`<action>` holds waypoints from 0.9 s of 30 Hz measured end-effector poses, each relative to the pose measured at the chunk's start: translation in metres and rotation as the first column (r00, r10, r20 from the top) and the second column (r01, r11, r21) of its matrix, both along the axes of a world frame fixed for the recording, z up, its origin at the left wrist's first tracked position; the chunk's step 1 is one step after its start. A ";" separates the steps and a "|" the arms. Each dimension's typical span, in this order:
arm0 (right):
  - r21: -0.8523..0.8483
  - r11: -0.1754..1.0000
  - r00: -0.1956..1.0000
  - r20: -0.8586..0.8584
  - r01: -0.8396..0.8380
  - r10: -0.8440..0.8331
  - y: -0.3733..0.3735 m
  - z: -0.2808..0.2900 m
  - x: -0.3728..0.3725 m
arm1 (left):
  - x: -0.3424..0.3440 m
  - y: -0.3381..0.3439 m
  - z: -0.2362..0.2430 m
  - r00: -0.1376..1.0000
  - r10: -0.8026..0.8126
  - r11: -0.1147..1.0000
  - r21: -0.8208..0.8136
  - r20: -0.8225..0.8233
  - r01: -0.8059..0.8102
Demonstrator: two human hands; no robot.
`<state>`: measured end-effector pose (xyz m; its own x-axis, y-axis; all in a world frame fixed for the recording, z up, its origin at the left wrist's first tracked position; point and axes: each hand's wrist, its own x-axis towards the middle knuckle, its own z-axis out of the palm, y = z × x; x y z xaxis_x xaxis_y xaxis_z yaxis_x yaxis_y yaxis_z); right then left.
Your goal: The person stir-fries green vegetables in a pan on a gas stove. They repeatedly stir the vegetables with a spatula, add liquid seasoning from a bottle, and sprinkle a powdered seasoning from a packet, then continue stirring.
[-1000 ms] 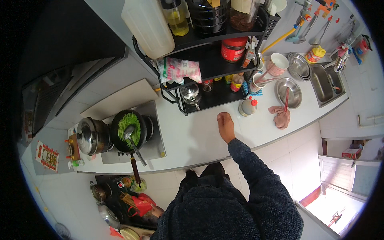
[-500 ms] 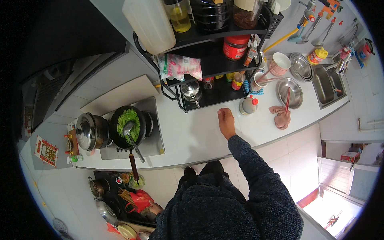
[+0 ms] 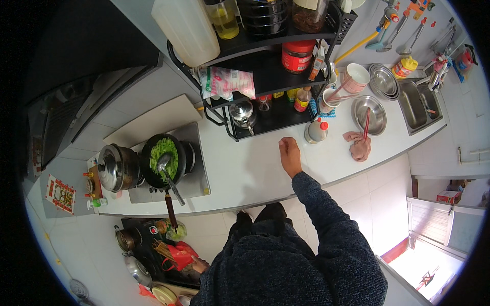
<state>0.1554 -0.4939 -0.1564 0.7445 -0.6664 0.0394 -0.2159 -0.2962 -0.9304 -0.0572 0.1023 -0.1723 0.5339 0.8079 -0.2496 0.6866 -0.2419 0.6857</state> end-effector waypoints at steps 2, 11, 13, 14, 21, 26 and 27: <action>-0.026 1.000 1.000 0.011 0.005 -0.004 -0.001 0.002 0.004 | -0.001 0.000 0.001 1.000 -0.003 1.000 -0.006 0.007 0.003; -0.034 0.979 0.964 0.185 0.201 -0.192 -0.056 0.020 0.070 | -0.010 0.006 0.002 0.990 -0.134 0.979 0.161 0.029 0.128; -0.075 0.938 0.929 0.189 0.338 -0.320 -0.076 0.021 0.094 | -0.014 0.009 0.002 0.997 -0.079 0.993 0.085 -0.006 0.079; -0.441 0.769 0.880 0.333 0.464 -0.339 -0.088 0.021 0.103 | -0.016 0.010 0.003 0.994 -0.109 0.985 0.138 0.022 0.105; 0.008 0.852 0.839 0.170 0.524 -0.518 -0.146 0.013 0.147 | -0.029 0.008 0.002 0.997 0.013 0.981 0.192 -0.070 0.001; -0.142 0.909 0.918 0.134 0.392 -0.374 -0.139 0.017 0.144 | -0.038 0.009 -0.001 0.996 0.045 0.996 0.075 -0.075 -0.040; -0.188 0.918 0.937 0.067 0.348 -0.342 -0.131 0.019 0.140 | -0.039 0.010 -0.001 0.995 0.044 0.998 0.041 -0.088 -0.041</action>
